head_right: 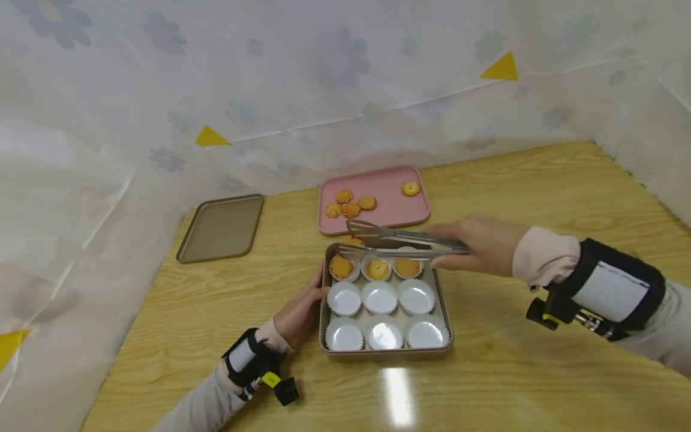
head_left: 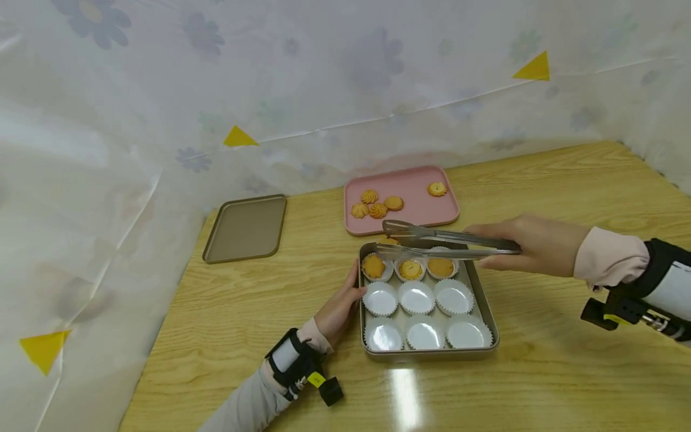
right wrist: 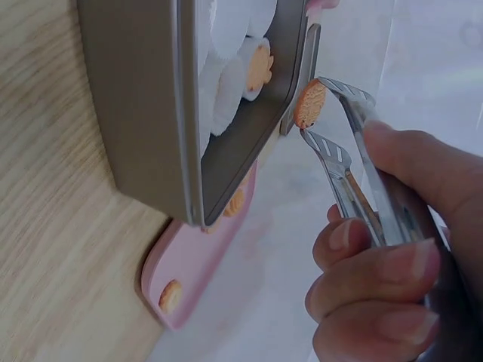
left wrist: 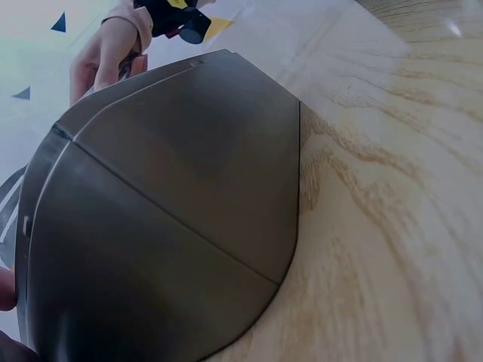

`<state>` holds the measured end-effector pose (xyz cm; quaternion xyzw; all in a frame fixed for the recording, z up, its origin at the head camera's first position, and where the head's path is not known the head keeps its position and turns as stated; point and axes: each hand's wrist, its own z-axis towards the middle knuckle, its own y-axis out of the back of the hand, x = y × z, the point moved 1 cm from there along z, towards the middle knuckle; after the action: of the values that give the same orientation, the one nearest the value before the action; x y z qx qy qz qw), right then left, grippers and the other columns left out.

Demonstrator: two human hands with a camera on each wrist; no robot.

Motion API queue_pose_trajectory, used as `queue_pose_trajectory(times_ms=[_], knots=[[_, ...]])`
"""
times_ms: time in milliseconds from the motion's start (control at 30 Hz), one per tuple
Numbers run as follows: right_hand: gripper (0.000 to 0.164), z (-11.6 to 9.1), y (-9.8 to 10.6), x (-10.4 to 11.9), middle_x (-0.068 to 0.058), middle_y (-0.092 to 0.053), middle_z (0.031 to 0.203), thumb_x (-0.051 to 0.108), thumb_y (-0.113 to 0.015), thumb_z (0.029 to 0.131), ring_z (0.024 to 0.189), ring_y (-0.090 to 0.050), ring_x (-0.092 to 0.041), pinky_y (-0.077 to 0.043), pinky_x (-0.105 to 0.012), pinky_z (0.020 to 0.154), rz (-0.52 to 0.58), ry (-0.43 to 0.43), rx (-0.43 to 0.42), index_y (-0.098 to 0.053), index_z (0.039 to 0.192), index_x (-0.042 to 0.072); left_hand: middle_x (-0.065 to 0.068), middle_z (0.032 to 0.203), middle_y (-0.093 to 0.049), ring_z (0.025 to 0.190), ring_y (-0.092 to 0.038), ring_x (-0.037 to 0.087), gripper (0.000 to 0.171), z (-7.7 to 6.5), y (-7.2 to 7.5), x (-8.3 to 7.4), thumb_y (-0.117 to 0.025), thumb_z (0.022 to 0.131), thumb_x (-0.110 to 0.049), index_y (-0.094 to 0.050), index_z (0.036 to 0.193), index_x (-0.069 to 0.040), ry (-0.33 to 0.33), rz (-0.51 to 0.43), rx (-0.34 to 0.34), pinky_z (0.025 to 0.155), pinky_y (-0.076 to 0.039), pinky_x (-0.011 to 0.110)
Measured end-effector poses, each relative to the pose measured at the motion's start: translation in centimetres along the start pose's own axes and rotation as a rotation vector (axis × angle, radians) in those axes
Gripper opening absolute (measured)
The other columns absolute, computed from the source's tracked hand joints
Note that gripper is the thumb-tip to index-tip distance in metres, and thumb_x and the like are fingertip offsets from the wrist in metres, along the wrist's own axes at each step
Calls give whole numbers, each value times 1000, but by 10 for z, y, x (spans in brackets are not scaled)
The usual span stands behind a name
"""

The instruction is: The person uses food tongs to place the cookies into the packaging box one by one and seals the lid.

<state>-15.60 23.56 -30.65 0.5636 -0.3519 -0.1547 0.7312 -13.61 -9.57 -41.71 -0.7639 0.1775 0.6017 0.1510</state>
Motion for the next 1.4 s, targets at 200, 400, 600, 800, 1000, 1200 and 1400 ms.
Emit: queue_pose_trajectory(times_ms=[200,400,600,800,1000,1200,1400], knots=[[54,0,-6,9,15,-54,76,30,-71,87,61,-40,7,-41,-20,59,-3,31,40,-59,129,-1,8,162,15,147,16,25,71,0,1,0,-36,100,-16,9,155,-10,-4,25,14,119,6,46],[53,-1,-13,14,6,-68,98,35,-71,86,71,-50,5,-48,-24,62,-42,112,45,-62,128,3,11,162,13,148,13,27,72,1,0,0,-35,99,-13,9,155,-10,-10,-3,9,120,3,46],[58,0,-19,18,15,-59,84,35,-68,89,61,-39,8,-40,-20,57,25,100,120,-56,133,-1,25,160,-2,143,-19,39,78,5,-4,0,-32,89,-3,8,155,-10,6,-156,-15,118,-18,46],[61,-1,-20,21,14,-59,81,35,-67,90,55,-36,8,-40,-20,57,24,71,144,-54,136,-2,11,162,12,148,9,27,73,-1,0,-1,-37,98,-14,8,156,-12,-4,-3,0,120,2,46],[60,2,-24,22,8,-65,88,37,-68,89,59,-39,8,-43,-23,59,-4,80,150,-57,134,0,7,162,15,147,16,25,73,-1,1,0,-38,99,-16,8,156,-12,6,5,9,119,6,46],[56,4,-30,21,4,-69,92,36,-71,87,63,-44,7,-49,-26,60,-42,122,127,-61,129,0,6,162,13,147,15,24,73,0,1,0,-39,99,-16,6,156,-13,14,-6,-9,119,5,47],[53,8,-32,22,1,-70,97,37,-70,87,68,-48,5,-51,-29,61,-56,117,141,-62,128,4,5,162,14,147,16,25,73,0,0,0,-38,100,-16,8,156,-14,15,1,-5,119,6,48]])
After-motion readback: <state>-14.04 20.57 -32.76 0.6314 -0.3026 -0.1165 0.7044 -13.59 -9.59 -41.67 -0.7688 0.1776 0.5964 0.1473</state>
